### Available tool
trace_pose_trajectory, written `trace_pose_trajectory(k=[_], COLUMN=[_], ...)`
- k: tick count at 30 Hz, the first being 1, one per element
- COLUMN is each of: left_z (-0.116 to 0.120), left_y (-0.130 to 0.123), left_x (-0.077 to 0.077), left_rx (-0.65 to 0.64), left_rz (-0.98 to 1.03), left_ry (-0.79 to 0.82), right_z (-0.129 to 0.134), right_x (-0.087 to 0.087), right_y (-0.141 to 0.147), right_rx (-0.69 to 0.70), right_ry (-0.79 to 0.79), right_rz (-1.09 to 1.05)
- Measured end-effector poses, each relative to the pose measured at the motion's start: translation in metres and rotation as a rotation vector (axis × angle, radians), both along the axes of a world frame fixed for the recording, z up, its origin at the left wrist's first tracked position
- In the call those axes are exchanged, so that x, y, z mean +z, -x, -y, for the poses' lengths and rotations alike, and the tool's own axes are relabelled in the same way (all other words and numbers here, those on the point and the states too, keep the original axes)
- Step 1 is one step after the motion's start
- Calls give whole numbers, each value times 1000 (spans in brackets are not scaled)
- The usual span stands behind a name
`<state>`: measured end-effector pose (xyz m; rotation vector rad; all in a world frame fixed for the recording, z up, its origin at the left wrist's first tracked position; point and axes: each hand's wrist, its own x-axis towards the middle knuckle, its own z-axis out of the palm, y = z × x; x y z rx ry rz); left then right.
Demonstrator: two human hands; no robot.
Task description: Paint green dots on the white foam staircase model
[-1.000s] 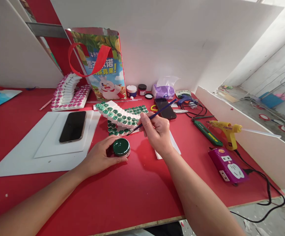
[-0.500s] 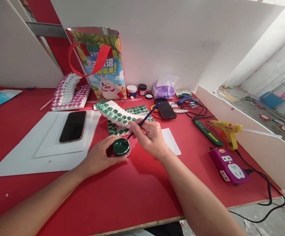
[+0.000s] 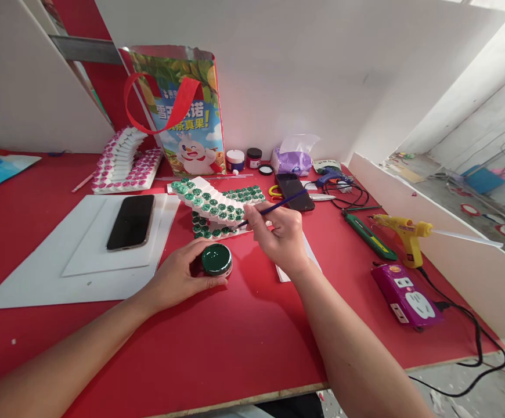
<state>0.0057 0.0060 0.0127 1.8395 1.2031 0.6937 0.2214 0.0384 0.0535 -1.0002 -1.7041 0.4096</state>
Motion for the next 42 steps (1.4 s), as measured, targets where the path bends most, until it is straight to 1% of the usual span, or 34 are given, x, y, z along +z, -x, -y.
trace_pose_trajectory(k=[4, 7, 11, 16, 24, 31, 36, 40, 42], left_z=[-1, -1, -1, -1, -1, -1, -1, -1, -1], left_y=[1, 2, 2, 2, 1, 1, 1, 2, 2], left_x=[-4, -8, -10, -7, -8, -7, -7, -8, -8], left_rx=[9, 20, 16, 23, 15, 18, 16, 9, 7], left_rz=[4, 7, 19, 19, 36, 33, 35, 36, 35], left_ry=[-33, -55, -58, -36, -50, -41, -36, -52, -59], right_z=[-3, -6, -9, -10, -11, -11, -11, -11, -11], right_x=[-5, -9, -12, -13, -16, -15, -15, -15, -15], right_y=[2, 3, 2, 2, 4, 3, 3, 4, 3], right_rx=[49, 42, 54, 81, 57, 56, 11, 44, 37], right_ry=[-150, -166, -154, -171, -168, -188, -205, -225, -243], right_rz=[203, 268, 265, 275, 385, 351, 373, 372, 390])
